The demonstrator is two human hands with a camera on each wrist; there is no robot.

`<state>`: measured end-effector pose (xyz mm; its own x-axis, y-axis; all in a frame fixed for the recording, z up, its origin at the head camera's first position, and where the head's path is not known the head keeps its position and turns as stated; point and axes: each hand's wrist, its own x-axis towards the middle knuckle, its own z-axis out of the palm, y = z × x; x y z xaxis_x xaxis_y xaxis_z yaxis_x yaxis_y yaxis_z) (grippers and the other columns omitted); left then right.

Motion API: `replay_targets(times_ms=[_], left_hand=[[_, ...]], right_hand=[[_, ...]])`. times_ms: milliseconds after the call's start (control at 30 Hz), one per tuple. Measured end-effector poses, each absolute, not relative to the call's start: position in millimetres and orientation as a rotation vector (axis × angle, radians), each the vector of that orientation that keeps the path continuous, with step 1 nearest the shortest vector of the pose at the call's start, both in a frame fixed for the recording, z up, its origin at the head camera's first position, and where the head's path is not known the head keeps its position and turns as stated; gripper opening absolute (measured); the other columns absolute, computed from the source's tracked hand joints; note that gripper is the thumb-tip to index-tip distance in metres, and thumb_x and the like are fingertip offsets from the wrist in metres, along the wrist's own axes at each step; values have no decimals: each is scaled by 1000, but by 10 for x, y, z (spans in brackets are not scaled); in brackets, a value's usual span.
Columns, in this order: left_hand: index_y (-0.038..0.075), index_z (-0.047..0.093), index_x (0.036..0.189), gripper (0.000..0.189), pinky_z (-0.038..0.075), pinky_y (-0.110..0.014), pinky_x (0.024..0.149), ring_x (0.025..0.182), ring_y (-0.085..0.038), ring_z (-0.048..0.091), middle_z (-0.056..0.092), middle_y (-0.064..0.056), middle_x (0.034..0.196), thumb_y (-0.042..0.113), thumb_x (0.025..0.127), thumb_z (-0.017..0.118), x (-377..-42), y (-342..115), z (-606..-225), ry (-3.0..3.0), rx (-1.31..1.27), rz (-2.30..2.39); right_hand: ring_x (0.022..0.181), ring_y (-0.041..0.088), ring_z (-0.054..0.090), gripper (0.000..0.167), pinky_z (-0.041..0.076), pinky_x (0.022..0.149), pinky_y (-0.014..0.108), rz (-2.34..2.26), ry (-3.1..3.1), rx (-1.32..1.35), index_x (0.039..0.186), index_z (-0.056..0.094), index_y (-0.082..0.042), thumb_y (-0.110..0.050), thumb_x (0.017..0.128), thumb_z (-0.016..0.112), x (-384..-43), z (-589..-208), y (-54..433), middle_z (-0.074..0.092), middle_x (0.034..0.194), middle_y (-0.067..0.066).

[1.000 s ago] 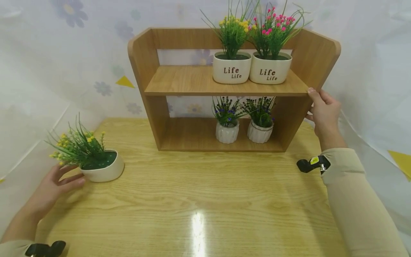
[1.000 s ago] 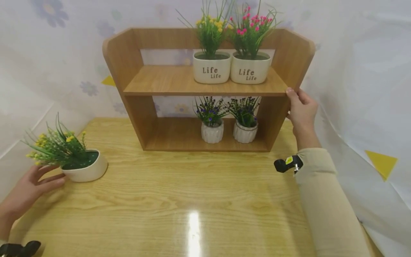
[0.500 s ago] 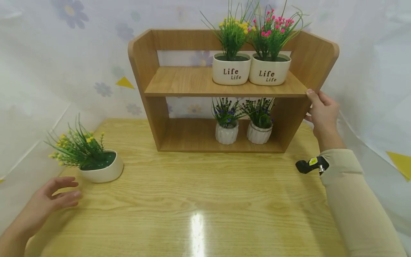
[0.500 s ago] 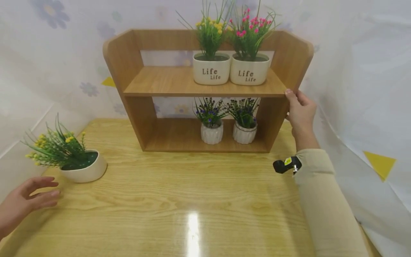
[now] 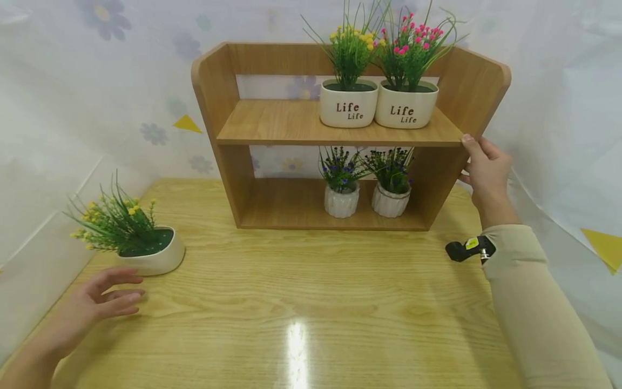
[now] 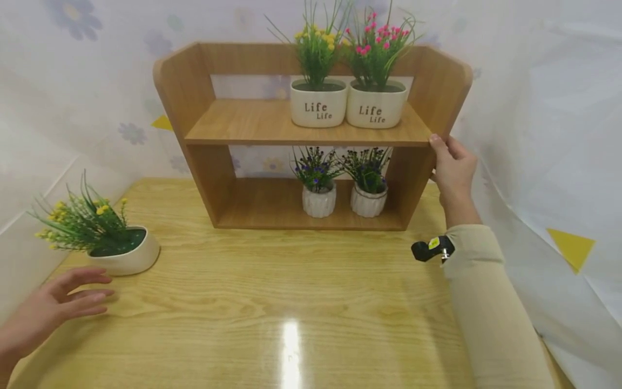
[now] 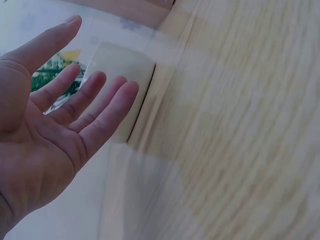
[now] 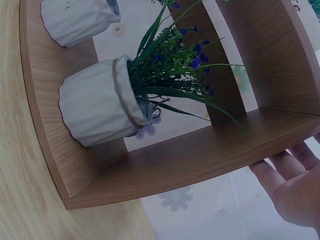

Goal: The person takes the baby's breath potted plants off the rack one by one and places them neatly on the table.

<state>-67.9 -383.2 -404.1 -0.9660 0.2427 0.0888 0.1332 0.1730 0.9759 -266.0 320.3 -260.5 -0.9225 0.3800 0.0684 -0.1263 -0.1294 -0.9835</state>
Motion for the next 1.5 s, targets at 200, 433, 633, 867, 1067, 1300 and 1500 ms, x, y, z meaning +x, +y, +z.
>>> replay_targets(times_ms=[200,433,633,867,1067,1300,1500], left_hand=[[-6,40,143,47,59,-43,83,112,-17,66,59,-3,131,-12,98,53,-747,-3559,-3988,2289,447,1897],[1,44,144,49,59,-43,83,115,-18,65,59,1,134,-10,98,56,-895,-3245,-3952,2276,522,1844],[3,44,145,49,59,-45,84,117,-22,64,56,2,136,-7,98,57,-1050,-3000,-3918,2233,567,1833],[3,47,142,46,59,-46,85,116,-24,64,56,-5,135,-5,98,59,-1238,-2718,-3819,2181,616,1878],[-1,47,141,46,58,-47,85,117,-23,64,56,-4,135,-1,98,62,-1371,-2502,-3758,2161,595,1905],[-5,43,142,49,57,-46,88,120,-27,62,53,-7,138,3,98,64,-1527,-2246,-3684,2150,601,1911],[-1,44,142,50,58,-42,88,123,-31,59,49,-12,141,2,97,66,-1701,-2032,-3596,2143,630,1958]], right_hand=[[134,34,49,51,57,65,22,2091,-1846,-284,135,66,-26,-43,88,77,-2648,-2589,3192,56,144,4],[132,32,51,50,57,64,22,2106,-1827,-284,134,67,-25,-42,88,77,-2650,-2594,3200,58,141,4],[126,29,57,49,58,63,23,2101,-1822,-296,131,70,-23,-42,87,79,-2656,-2604,3199,61,135,5],[129,32,54,52,58,64,23,2088,-1823,-272,135,66,-23,-42,88,78,-2644,-2613,3204,60,136,5],[122,28,60,51,59,63,23,2068,-1814,-250,134,67,-19,-41,89,77,-2615,-2637,3200,63,130,5],[122,29,60,51,59,64,24,2065,-1802,-228,133,68,-17,-40,89,77,-2611,-2640,3196,64,127,6],[119,28,61,51,59,63,25,2062,-1798,-231,133,68,-18,-40,88,78,-2612,-2645,3206,65,126,6]])
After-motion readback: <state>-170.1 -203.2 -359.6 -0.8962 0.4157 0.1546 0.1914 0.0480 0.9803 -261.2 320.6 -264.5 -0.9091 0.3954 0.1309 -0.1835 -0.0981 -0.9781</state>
